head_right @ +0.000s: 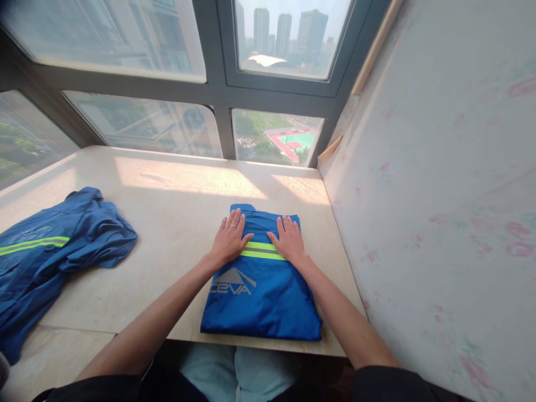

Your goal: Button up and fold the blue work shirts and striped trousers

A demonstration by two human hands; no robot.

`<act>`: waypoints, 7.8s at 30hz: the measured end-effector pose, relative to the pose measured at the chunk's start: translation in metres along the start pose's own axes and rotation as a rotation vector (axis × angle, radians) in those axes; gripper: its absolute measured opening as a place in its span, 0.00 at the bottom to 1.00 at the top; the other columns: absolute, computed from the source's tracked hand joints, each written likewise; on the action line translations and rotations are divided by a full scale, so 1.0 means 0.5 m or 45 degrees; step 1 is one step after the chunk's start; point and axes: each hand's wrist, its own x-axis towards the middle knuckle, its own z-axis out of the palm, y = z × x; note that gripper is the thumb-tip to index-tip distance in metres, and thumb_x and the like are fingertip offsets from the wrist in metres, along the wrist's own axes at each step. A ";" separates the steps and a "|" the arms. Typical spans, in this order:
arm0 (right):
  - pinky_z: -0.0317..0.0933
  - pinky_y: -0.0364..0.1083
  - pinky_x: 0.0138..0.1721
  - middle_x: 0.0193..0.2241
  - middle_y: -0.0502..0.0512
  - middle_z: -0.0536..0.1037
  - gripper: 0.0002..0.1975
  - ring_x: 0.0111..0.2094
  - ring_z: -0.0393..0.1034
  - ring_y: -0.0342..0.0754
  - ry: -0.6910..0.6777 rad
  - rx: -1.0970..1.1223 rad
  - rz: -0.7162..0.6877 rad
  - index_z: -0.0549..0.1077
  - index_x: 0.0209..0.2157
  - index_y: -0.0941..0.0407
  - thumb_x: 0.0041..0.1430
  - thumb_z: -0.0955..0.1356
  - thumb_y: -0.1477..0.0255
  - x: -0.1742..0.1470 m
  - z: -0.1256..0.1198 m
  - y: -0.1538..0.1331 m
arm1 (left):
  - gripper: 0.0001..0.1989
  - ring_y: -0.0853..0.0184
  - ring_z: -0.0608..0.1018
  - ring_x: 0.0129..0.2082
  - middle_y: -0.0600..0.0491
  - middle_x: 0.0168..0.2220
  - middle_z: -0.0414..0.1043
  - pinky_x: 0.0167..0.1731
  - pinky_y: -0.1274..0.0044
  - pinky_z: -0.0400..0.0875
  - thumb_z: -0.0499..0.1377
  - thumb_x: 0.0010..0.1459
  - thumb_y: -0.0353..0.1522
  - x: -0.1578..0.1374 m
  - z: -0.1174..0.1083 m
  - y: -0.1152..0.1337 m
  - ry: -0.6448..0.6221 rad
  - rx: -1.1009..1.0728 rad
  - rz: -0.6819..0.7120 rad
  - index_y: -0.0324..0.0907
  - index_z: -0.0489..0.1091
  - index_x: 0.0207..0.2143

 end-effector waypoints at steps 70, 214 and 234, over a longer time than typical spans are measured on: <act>0.46 0.62 0.66 0.68 0.66 0.54 0.32 0.69 0.48 0.59 0.061 -0.041 0.169 0.51 0.69 0.59 0.71 0.54 0.57 -0.423 -0.091 0.050 | 0.31 0.57 0.55 0.69 0.43 0.68 0.55 0.68 0.61 0.49 0.46 0.68 0.47 -0.230 0.033 0.193 0.019 -0.319 0.761 0.41 0.55 0.67; 0.63 0.44 0.35 0.29 0.53 0.78 0.09 0.35 0.72 0.51 -0.202 0.784 0.325 0.74 0.32 0.57 0.44 0.70 0.74 0.227 -0.088 -0.208 | 0.20 0.56 0.80 0.47 0.48 0.44 0.81 0.51 0.68 0.71 0.59 0.52 0.42 -0.354 -0.210 -0.155 0.632 -0.979 -0.970 0.43 0.78 0.45; 0.65 0.48 0.46 0.39 0.54 0.81 0.13 0.41 0.75 0.53 0.675 0.748 -0.318 0.79 0.40 0.55 0.53 0.68 0.68 0.055 -0.562 -0.131 | 0.12 0.56 0.76 0.48 0.44 0.43 0.76 0.50 0.65 0.72 0.51 0.59 0.29 -0.393 -0.330 -0.242 1.250 -0.138 -1.055 0.40 0.74 0.40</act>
